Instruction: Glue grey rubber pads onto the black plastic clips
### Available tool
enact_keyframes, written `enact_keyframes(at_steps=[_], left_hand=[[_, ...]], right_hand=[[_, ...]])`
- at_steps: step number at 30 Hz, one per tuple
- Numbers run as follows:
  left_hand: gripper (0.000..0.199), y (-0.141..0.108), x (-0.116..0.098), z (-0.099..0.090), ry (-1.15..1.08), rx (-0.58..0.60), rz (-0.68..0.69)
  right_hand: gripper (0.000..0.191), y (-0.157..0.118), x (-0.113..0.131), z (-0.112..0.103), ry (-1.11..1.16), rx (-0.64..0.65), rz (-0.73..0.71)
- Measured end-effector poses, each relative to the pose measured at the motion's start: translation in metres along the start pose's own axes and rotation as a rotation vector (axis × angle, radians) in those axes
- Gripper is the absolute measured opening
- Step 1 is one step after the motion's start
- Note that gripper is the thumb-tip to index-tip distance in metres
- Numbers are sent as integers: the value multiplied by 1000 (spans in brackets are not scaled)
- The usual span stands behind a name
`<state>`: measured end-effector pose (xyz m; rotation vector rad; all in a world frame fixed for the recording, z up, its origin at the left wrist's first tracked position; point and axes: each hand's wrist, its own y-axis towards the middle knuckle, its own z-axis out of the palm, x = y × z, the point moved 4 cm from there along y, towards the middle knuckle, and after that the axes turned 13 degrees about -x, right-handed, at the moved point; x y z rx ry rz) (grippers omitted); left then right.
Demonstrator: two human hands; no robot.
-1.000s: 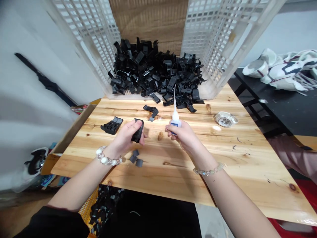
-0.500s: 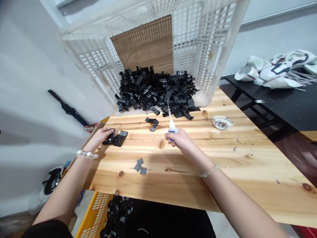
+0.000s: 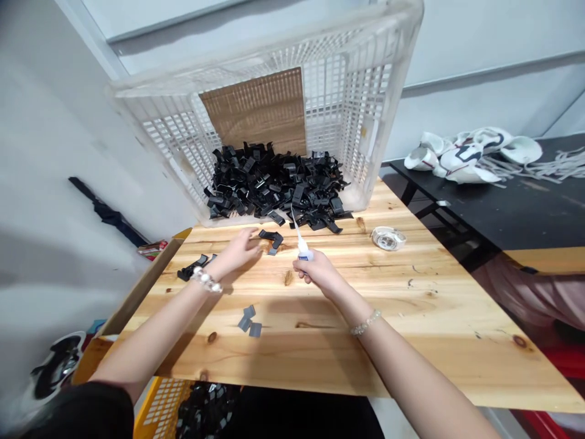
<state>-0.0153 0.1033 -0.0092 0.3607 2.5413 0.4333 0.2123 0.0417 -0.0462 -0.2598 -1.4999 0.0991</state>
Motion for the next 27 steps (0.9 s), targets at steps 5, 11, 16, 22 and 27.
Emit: enact_keyframes(at_steps=[5, 11, 16, 22, 27], left_hand=[[45, 22, -33, 45, 37, 58, 84], [29, 14, -41, 44, -9, 144, 111], [30, -22, -55, 33, -123, 263, 101], [13, -58, -62, 34, -265, 285, -40], [18, -57, -50, 25, -214, 224, -155]], right_hand=[[14, 1, 0, 0, -43, -4, -18], [15, 4, 0, 0, -96, 6, -20], [18, 5, -2, 4, -135, 27, -41], [21, 2, -3, 6, -180, 19, -107], [21, -1, -2, 4, -250, 5, -121]])
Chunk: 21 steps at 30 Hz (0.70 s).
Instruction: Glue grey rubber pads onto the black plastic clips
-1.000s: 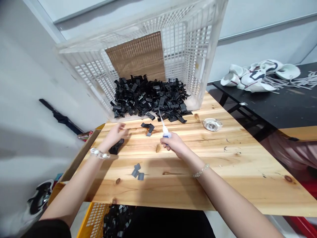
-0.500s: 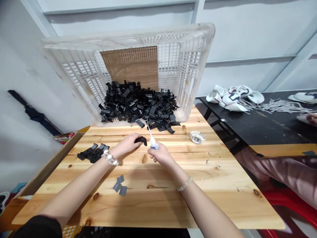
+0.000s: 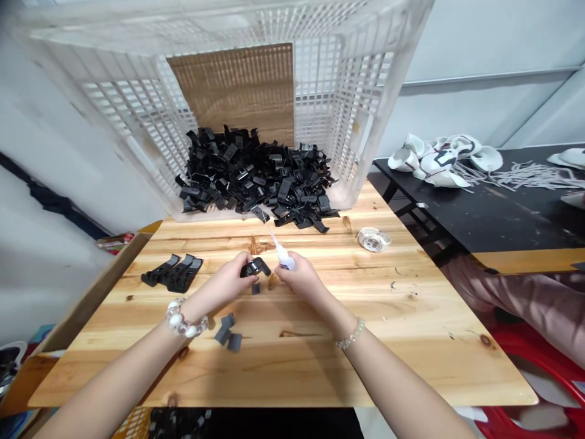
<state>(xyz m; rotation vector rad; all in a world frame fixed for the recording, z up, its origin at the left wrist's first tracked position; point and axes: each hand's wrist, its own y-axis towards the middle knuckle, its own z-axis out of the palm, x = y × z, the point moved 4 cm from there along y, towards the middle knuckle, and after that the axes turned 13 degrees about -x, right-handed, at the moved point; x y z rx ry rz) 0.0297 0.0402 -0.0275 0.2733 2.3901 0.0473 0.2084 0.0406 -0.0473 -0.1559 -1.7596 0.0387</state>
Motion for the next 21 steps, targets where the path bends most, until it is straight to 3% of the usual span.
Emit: enact_keyframes(at_steps=[7, 14, 18, 21], left_hand=[[14, -12, -10, 1, -85, 113, 104], [15, -4, -6, -2, -248, 62, -73], [13, -8, -11, 1, -258, 109, -6], [25, -11, -13, -1, -230, 43, 40]], right_hand=[[20, 1, -3, 1, -51, -31, -52], [18, -11, 3, 6, -80, -27, -30], [17, -14, 7, 6, -149, -58, -58], [15, -13, 8, 5, -155, -68, -107]])
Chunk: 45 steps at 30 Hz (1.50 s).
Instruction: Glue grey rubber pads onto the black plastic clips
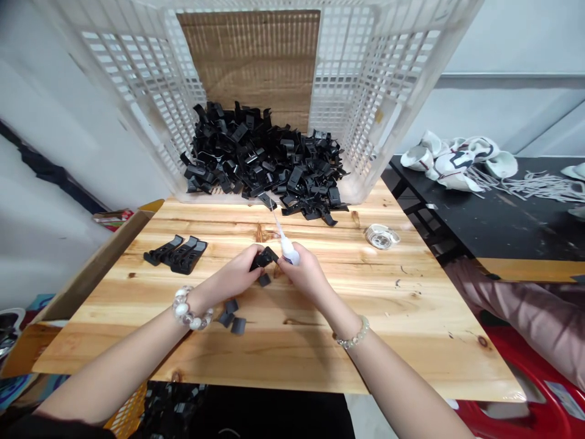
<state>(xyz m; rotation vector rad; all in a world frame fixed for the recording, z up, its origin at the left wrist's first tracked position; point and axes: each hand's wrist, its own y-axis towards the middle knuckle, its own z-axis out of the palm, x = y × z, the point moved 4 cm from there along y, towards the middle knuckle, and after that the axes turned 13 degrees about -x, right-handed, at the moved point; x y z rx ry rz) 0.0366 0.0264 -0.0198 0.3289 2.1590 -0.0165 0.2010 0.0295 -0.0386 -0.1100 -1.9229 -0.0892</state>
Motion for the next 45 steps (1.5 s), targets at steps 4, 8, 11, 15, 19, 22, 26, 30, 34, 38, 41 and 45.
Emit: enact_keyframes(at_steps=[4, 8, 11, 15, 19, 22, 26, 30, 34, 38, 41, 45], left_hand=[[44, -1, 4, -4, 65, -33, -30], [60, 2, 9, -8, 90, -43, 9], [46, 2, 12, -11, 196, -20, 30], [27, 1, 10, -14, 272, 19, 67], [22, 0, 9, -11, 256, 50, 74], [22, -1, 11, -9, 315, 87, 37], [29, -1, 14, -16, 355, 135, 7], [49, -3, 9, -28, 347, 237, 76], [35, -3, 9, -39, 384, 290, 78], [21, 0, 11, -45, 499, 231, 83], [18, 1, 11, -42, 560, 224, 101], [26, -2, 2, -28, 541, 260, 106]], right_hand=[[14, 3, -3, -1, 24, -7, 4], [15, 4, -3, -2, 28, -15, -4], [15, 4, -1, -3, 15, -15, -8], [14, 4, 1, -5, -22, -9, -6], [14, 5, 0, -5, -33, -17, -16], [14, 5, -3, -3, -35, -11, -15], [10, 1, -1, 1, -94, 49, -117], [5, -10, 5, 9, -112, 159, -207], [14, -17, 7, 15, -209, 175, -208], [18, -16, 5, 15, -227, 165, -168], [16, -10, 6, 10, -51, 150, -84], [19, -3, 11, 2, 293, 194, 75]])
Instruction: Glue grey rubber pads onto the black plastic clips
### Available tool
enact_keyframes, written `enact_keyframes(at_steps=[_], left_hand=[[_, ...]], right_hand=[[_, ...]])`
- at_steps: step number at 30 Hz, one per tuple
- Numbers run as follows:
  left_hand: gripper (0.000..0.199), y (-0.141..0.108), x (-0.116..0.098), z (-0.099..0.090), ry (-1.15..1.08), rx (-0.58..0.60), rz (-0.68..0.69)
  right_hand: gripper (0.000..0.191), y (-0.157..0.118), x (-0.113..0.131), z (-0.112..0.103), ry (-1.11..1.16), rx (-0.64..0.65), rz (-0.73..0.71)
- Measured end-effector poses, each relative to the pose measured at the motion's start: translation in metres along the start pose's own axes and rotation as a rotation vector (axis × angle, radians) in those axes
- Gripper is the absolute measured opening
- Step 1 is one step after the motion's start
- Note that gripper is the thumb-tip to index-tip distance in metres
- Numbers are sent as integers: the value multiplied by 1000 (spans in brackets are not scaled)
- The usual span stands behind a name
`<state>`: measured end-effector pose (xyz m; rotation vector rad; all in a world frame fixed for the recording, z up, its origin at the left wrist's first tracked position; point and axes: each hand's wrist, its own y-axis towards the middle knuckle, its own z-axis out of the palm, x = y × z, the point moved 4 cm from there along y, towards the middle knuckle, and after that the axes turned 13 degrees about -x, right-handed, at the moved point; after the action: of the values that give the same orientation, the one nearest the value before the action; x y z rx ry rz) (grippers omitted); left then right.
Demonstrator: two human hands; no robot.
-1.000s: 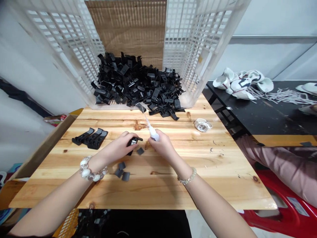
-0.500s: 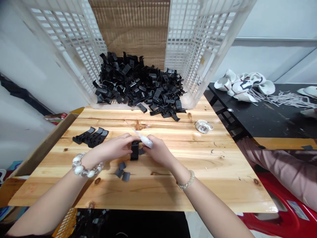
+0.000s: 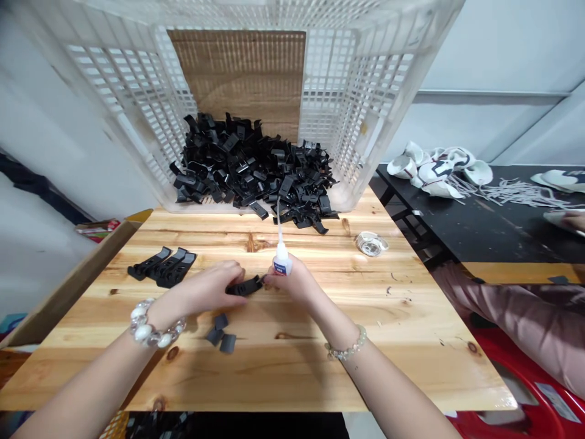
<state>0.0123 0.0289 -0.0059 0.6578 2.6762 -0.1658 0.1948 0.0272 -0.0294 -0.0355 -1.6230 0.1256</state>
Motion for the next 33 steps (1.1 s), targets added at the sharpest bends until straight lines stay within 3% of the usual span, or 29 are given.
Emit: enact_keyframes(at_steps=[3, 6, 9, 14, 23, 28, 33], left_hand=[[32, 2, -16, 0, -102, -97, 40], [20, 3, -29, -3, -330, -239, 99], [12, 3, -34, -1, -557, -248, 91], [17, 4, -34, 4, -819, -277, 16], [19, 8, -23, 15, -949, -376, -41], [17, 8, -25, 11, -891, -435, -35], [20, 5, -32, 10, -905, -395, 16]], right_hand=[[24, 0, 5, -1, 129, 13, 29], [26, 0, 7, 0, 140, -6, -4], [31, -1, 7, 1, 178, -33, -20], [36, 1, 8, 1, 246, -63, -26], [35, 3, 2, -2, 365, -43, -37], [36, 2, 5, -1, 438, 7, -14], [35, 1, 3, 3, 441, 57, 2]])
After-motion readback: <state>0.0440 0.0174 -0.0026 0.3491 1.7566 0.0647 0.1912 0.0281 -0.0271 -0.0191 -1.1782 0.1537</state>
